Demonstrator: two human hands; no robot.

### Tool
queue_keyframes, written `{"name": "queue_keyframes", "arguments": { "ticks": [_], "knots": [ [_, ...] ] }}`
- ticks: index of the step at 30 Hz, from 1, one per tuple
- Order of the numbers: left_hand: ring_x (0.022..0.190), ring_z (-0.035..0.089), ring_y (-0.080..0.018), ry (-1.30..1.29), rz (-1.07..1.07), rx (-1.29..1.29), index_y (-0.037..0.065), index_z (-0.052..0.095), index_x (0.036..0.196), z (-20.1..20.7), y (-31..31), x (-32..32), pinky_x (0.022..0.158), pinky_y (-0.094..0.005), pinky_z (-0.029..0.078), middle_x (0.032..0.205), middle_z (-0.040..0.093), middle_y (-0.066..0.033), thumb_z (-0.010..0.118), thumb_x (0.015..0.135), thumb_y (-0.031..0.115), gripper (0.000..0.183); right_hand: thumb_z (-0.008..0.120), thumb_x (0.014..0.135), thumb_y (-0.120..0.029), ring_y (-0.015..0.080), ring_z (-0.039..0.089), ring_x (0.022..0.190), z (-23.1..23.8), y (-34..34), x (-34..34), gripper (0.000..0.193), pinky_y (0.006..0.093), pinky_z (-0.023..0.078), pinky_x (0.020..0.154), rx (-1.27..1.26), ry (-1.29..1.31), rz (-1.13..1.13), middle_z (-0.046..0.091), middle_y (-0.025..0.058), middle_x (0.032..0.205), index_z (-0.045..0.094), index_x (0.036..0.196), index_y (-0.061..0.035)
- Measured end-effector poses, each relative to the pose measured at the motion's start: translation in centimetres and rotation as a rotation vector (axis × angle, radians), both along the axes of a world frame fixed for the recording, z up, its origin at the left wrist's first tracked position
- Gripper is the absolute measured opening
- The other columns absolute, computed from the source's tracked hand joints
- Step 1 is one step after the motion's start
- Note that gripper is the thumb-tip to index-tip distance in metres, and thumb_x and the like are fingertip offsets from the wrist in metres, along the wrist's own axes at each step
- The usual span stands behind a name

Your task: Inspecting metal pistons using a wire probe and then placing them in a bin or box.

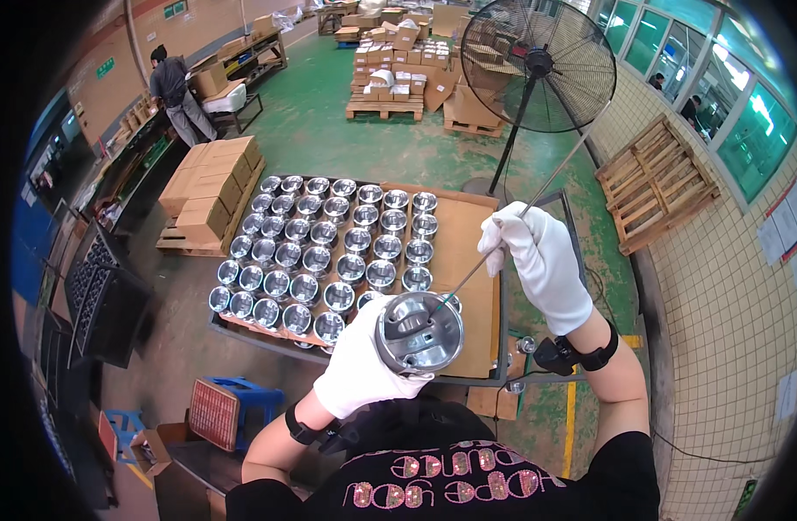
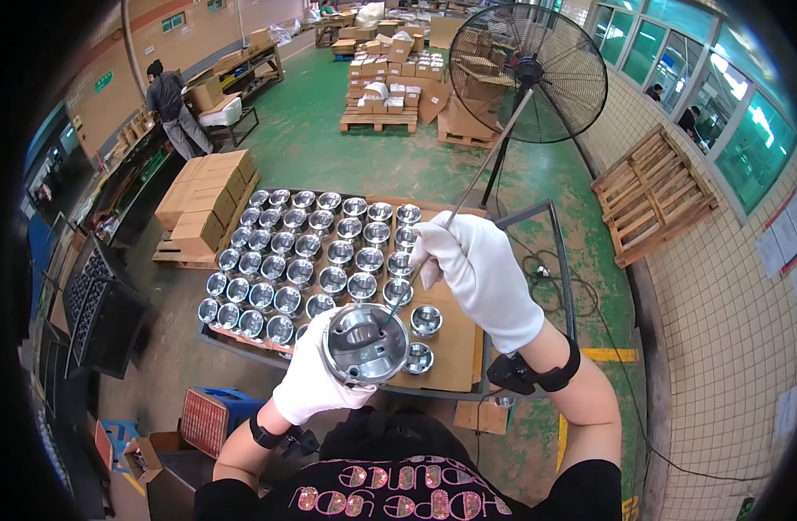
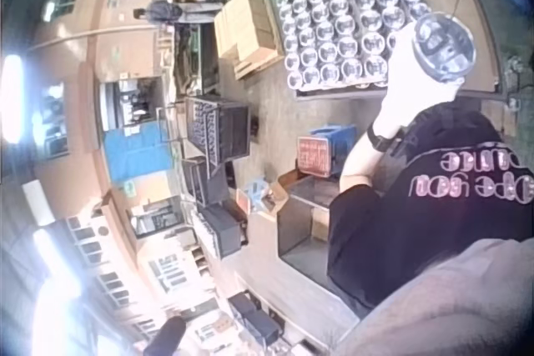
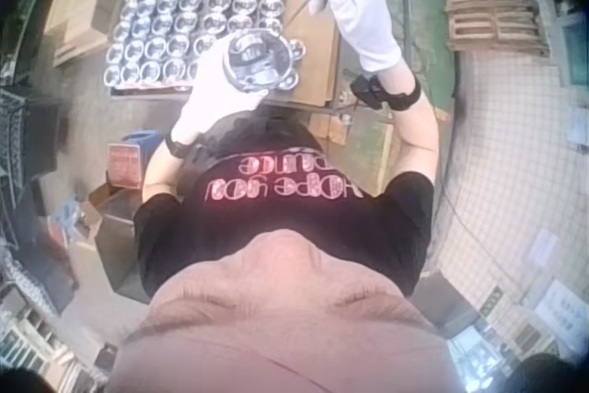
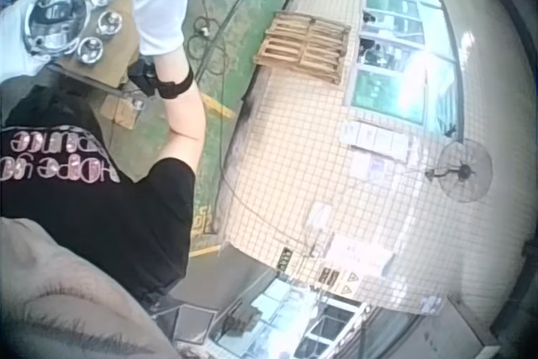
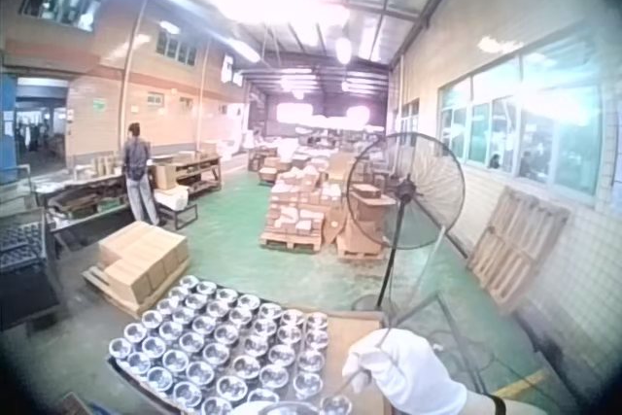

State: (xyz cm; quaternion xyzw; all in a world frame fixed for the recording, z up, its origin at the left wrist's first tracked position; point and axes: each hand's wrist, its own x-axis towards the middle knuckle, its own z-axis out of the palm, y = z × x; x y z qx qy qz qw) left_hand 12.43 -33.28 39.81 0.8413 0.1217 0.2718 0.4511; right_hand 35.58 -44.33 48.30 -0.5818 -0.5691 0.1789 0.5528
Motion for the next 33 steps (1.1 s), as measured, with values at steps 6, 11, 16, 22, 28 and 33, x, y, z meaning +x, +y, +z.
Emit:
{"name": "queue_keyframes", "arguments": {
  "ticks": [6,11,16,22,28,33],
  "knots": [
    [0.107,0.067,-0.0225,-0.035,-0.018,-0.034,0.004,0.057,0.131,-0.5,-0.2,0.3,0.096,-0.0360,0.053,0.117,0.066,-0.0105,0.092,0.064,0.030,0.080,0.050,0.111,-0.035,0.0111,0.063,0.067,-0.2,-0.5,-0.3,0.042,0.0259,0.051,0.067,-0.014,0.061,-0.010,0.068,0.0066,0.088,0.062,0.095,0.0019],
    [0.109,0.068,-0.0230,-0.022,-0.047,-0.086,0.004,0.057,0.131,-0.7,-0.3,0.5,0.097,-0.0363,0.054,0.119,0.068,-0.0109,0.092,0.064,0.030,0.080,0.052,0.110,-0.029,0.0150,0.069,0.069,-0.5,-1.1,-0.8,0.035,0.0277,0.053,0.067,-0.096,-0.131,0.073,0.069,0.0091,0.088,0.063,0.097,0.0014],
    [0.107,0.070,-0.0251,0.042,-0.090,-0.005,0.005,0.060,0.130,-1.8,-0.1,1.4,0.096,-0.0366,0.055,0.118,0.069,-0.0121,0.092,0.065,0.032,0.076,0.054,0.109,-0.025,0.0169,0.071,0.065,-1.9,-1.1,-0.3,0.033,0.0285,0.054,0.067,-0.109,-0.206,0.013,0.070,0.0097,0.082,0.066,0.095,0.0018],
    [0.110,0.068,-0.0236,0.076,-0.148,-0.070,0.000,0.057,0.131,-2.7,0.7,1.9,0.100,-0.0366,0.053,0.121,0.068,-0.0128,0.090,0.065,0.023,0.077,0.056,0.106,-0.024,0.0198,0.070,0.067,-2.4,-1.5,0.0,0.032,0.0325,0.052,0.074,-0.148,-0.230,-0.083,0.071,0.0065,0.078,0.068,0.088,-0.0017],
    [0.109,0.069,-0.0267,0.052,-0.161,-0.032,0.005,0.061,0.129,-2.7,2.0,2.0,0.097,-0.0375,0.054,0.119,0.069,-0.0125,0.091,0.065,0.030,0.075,0.055,0.106,-0.025,0.0211,0.068,0.067,-2.9,-1.6,-1.6,0.033,0.0340,0.051,0.076,0.081,-0.461,-0.102,0.070,0.0055,0.072,0.068,0.084,-0.0047],
    [0.110,0.069,-0.0251,0.097,-0.214,-0.160,0.003,0.062,0.127,-4.6,3.2,1.4,0.099,-0.0369,0.053,0.119,0.069,-0.0120,0.090,0.066,0.025,0.070,0.054,0.107,-0.027,0.0212,0.069,0.068,-4.6,-0.8,-2.1,0.034,0.0345,0.052,0.076,-0.101,-0.295,-0.141,0.070,0.0053,0.075,0.067,0.085,-0.0040]
  ]
}}
